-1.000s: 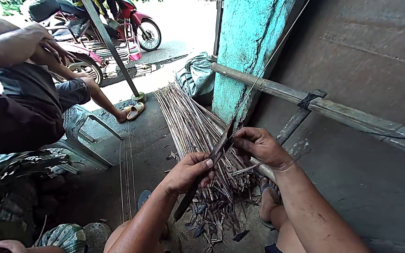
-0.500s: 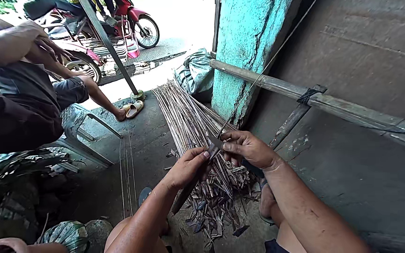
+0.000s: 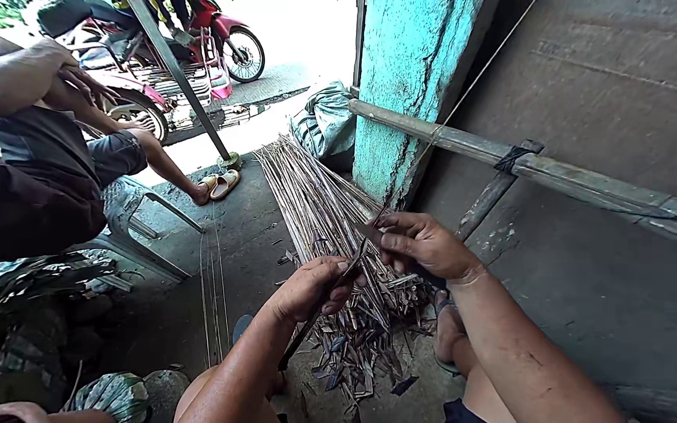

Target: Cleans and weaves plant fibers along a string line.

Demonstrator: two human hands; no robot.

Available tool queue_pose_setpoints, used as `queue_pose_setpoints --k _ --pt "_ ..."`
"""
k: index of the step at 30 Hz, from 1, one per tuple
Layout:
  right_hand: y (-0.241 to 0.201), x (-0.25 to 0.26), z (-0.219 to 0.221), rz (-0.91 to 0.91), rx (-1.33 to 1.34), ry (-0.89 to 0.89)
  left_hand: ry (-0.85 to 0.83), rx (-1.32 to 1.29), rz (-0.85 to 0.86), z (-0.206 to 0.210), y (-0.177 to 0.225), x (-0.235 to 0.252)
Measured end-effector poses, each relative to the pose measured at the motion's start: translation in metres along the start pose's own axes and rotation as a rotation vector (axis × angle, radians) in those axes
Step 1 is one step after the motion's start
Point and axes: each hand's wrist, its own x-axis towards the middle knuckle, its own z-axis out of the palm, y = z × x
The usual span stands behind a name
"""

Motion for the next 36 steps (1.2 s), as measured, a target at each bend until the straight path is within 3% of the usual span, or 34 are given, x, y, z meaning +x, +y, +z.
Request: queue_pose_setpoints --k 3,7,10,14,17,22,27,30,36 --pt "0.004 0.003 0.004 0.012 0.042 -0.003 -0.003 -0.035 -0.012 0.002 0.0 0.002" --pt "-0.01 0.002 -0.009 -0.103 0.084 0.303 -0.006 0.024 -0.006 0.0 -0.003 0.002" --pt "-0.013 -0.002 -0.011 -0.035 0.054 0.22 0.11 0.178 0.072 0.002 -0.005 0.003" --pt "0.001 0.0 0.012 0.16 -0.04 0.064 0.373 0.579 0.199 0.008 -0.001 0.006" --pt "0.004 0.002 0.019 0.142 0.0 0.13 0.465 0.782 0.246 0.008 -0.003 0.007" --pt "-0.014 0.003 -0.004 -0.023 0.058 0.384 0.457 0.796 0.275 0.011 -0.006 0.003" --pt "-0.001 0.003 0.017 0.084 0.08 0.093 0.422 0.708 0.261 0.014 -0.002 0.002" --pt "0.001 0.005 0.017 0.071 0.089 0.088 0.393 0.633 0.25 0.015 0.001 0.003" --pt "-0.016 0.005 -0.006 -0.056 0.044 0.42 0.366 0.715 0.217 0.014 -0.001 0.001"
